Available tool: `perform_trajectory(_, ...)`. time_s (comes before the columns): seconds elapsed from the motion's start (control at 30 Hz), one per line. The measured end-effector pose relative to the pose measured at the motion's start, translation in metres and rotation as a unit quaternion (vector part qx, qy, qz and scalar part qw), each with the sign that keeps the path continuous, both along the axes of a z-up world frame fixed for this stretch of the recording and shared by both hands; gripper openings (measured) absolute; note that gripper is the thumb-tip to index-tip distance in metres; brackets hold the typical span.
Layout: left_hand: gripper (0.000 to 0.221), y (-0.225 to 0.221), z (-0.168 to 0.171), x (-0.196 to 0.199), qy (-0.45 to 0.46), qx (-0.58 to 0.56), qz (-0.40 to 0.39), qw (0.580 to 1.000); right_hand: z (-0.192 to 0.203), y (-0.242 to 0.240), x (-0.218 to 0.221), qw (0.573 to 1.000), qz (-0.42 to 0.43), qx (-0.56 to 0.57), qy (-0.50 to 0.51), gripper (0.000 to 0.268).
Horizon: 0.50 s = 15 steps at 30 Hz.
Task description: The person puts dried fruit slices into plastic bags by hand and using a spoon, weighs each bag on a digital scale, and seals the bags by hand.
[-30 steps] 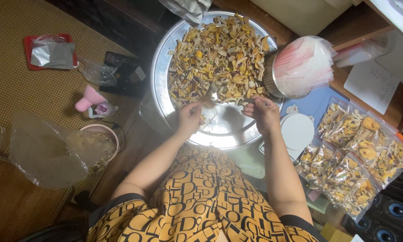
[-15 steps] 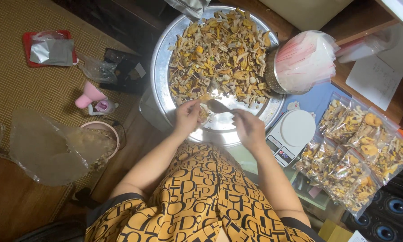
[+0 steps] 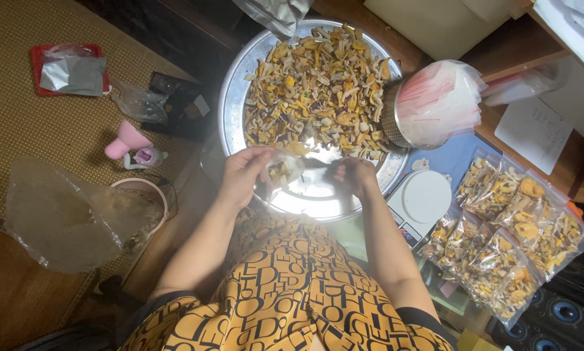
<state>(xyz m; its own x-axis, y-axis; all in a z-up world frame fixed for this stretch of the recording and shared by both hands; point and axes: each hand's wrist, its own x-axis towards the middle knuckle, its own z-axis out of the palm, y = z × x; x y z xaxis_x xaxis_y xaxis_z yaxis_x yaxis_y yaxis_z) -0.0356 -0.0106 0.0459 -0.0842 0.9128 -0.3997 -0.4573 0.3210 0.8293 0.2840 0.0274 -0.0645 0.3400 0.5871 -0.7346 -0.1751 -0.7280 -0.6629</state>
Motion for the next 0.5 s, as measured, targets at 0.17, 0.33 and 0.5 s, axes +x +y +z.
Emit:
perform_trajectory(0.17,0.02,-0.005,0.007,0.007,0.044,-0.014,0.007,0.999,0.014,0.03,-0.001,0.995,-0.082,0.053,0.007,0.03)
perform_trajectory(0.33,0.018,-0.003,0.005,0.013,0.062,-0.009,0.009,0.998,0.002,0.043,0.01,0.983,-0.117,0.13,0.054,0.043)
perform_trajectory(0.5,0.017,-0.003,0.006,0.02,0.061,-0.002,-0.003,0.998,0.021,0.029,0.017,0.967,-0.119,0.209,0.088,0.015)
